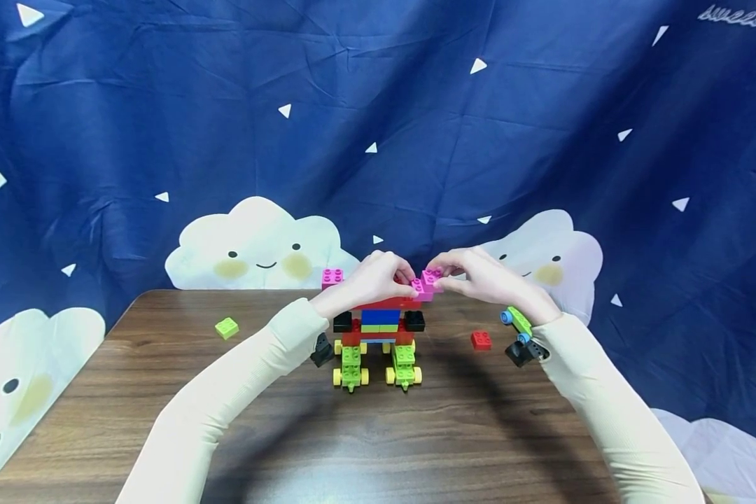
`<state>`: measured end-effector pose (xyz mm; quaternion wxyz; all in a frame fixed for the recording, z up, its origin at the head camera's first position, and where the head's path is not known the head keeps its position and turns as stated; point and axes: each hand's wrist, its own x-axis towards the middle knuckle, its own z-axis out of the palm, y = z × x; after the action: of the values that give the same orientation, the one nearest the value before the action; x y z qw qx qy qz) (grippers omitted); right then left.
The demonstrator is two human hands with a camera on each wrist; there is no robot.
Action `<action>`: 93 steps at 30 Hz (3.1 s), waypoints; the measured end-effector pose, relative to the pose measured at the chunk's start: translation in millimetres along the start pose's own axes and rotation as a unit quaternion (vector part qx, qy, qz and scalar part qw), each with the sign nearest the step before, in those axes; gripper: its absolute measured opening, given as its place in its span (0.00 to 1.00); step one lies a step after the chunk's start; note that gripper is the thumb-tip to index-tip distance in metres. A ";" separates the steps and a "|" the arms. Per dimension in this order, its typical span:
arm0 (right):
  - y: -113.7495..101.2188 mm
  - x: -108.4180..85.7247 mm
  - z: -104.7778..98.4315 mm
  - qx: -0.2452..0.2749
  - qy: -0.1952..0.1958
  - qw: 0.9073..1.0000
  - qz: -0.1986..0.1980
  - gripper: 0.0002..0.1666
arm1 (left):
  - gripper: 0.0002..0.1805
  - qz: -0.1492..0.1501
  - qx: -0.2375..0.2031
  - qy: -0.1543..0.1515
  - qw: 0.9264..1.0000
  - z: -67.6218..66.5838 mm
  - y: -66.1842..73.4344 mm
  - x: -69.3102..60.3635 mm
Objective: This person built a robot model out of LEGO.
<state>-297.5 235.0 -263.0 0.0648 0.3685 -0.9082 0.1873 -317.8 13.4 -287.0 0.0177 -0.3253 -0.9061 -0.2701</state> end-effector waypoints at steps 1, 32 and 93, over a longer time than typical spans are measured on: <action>-0.2 0.0 0.1 -0.002 0.001 1.000 0.001 0.13 | 0.17 0.001 0.002 0.000 1.000 -0.1 0.1 0.0; -3.7 -4.7 1.0 0.019 0.014 0.999 0.034 0.15 | 0.19 0.005 0.031 -0.006 0.999 1.7 4.0 -2.4; -3.8 -4.6 6.5 -0.037 0.043 0.998 0.020 0.14 | 0.19 0.004 -0.011 0.065 0.998 -60.7 -55.8 -69.4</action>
<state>-291.4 233.0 -269.0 0.1135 0.3393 -0.9181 0.1707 -305.3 -93.1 -276.2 0.0743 -0.3104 -0.8989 -0.3003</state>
